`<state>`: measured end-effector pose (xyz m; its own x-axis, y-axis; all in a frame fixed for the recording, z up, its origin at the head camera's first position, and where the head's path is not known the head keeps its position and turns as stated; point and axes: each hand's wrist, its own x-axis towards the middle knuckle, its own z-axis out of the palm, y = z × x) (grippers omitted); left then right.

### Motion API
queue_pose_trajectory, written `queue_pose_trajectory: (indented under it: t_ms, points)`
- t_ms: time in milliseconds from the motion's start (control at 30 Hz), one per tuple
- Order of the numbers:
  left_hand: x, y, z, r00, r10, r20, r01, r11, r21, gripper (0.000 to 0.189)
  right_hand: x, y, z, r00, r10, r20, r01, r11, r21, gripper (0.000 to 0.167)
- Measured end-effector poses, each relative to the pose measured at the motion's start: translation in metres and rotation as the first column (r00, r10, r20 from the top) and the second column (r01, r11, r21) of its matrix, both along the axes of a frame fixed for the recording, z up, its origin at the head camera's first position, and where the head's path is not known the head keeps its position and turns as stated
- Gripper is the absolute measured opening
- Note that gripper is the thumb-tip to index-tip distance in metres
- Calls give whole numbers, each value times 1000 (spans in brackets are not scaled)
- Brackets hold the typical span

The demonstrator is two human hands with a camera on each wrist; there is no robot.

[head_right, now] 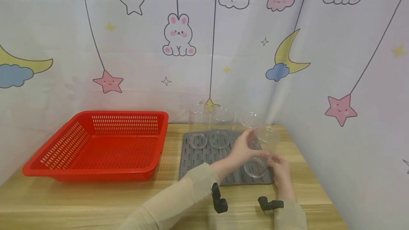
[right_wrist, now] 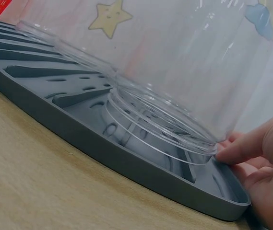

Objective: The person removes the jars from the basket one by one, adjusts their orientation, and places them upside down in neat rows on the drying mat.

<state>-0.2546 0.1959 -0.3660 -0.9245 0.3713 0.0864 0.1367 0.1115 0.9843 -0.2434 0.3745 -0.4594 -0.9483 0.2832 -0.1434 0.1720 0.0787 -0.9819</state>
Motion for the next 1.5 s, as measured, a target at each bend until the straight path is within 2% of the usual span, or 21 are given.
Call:
queue_pose_trajectory:
  t_ms: [200,433,767,1000,1167,1267,1367,1433,1500]
  points:
    - [1,2,1,999,29,-33,-30,999,-42,83,-1,0,-1,999,-2,49,1,1000,10,61]
    - [1,2,3,997,59,-43,-62,995,-73,83,-1,-1,1,999,-3,48,3,1000,0,61]
    - [1,2,4,998,50,-31,-51,998,-41,84,0,-2,2,999,-17,34,18,1000,-8,61]
    - [1,0,3,997,46,-55,-48,998,-39,85,0,-2,4,998,-9,55,9,1000,-8,61]
    - [2,-10,3,996,33,-84,-36,999,-35,85,2,-2,9,998,9,65,-6,999,-44,62]
    - [2,-19,4,994,8,-112,-10,1000,-22,79,4,0,13,999,0,47,3,997,-79,61]
    - [3,-31,5,986,-22,-165,17,999,-33,71,7,4,20,999,-33,7,34,987,-157,38]
    - [5,-39,7,974,-41,-225,26,997,-68,68,10,8,27,999,-44,-21,39,978,-206,25]
    - [6,-49,9,956,-58,-287,27,993,-112,64,13,11,35,997,-60,-56,44,966,-253,32]
